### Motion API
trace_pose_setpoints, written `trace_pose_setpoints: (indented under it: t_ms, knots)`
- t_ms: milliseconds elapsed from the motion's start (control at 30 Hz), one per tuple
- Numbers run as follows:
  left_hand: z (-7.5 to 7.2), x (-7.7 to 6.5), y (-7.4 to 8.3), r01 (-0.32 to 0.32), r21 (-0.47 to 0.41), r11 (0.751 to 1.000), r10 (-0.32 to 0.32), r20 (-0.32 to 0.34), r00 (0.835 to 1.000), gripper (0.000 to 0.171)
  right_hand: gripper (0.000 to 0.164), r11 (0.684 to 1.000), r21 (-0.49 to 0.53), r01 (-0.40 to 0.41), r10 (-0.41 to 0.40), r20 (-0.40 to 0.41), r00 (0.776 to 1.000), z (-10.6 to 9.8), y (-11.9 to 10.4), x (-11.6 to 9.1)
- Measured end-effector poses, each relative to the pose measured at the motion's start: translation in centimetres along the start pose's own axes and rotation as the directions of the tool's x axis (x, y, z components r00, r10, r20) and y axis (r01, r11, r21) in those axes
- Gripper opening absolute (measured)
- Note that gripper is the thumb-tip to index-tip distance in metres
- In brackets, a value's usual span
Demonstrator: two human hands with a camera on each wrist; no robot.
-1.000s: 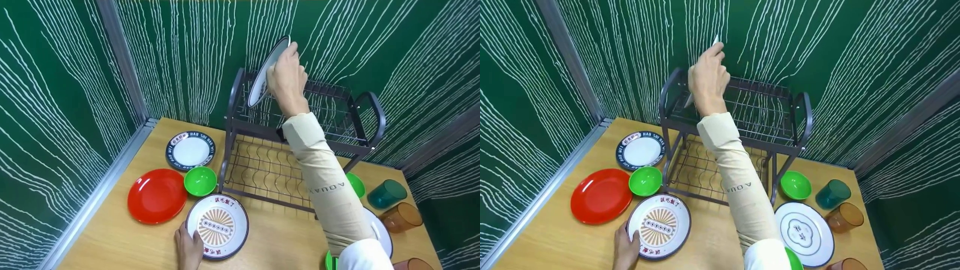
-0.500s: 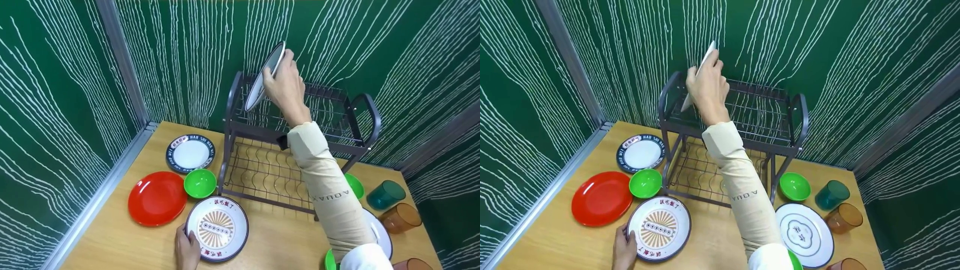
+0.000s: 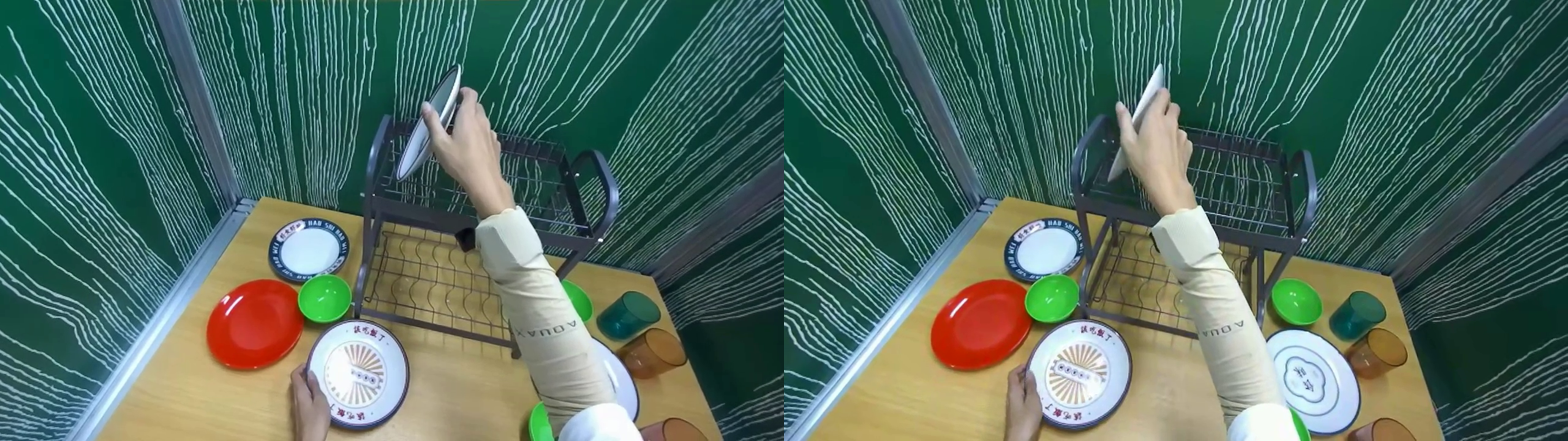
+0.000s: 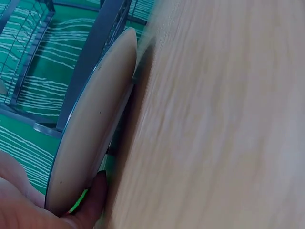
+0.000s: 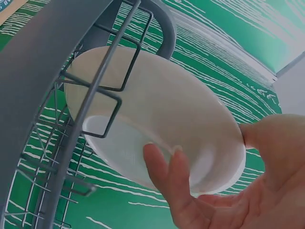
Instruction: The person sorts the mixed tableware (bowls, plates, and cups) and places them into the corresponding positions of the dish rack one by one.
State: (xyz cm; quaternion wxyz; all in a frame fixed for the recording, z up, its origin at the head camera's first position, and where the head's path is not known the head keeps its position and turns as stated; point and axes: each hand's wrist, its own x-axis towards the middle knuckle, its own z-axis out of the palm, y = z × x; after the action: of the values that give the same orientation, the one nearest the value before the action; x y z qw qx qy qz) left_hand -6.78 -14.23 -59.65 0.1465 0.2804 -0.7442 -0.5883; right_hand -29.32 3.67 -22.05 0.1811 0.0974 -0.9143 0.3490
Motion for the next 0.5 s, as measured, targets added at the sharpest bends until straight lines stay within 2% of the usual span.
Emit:
trace_pose_setpoints:
  t_ms: [200,500]
  knots:
    - [0.3,-0.1,-0.4,0.0,0.016,1.0,0.0,-0.014,1.0,0.035,0.083,1.0,-0.005,-0.025,0.026,0.012,1.0,-0.3,0.3,-0.3]
    - [0.4,-0.4,-0.4,-0.008,0.01,1.0,0.008,-0.044,0.999,0.037,0.074,1.0,-0.028,-0.004,0.003,-0.019,1.0,-0.7,1.0,-1.1]
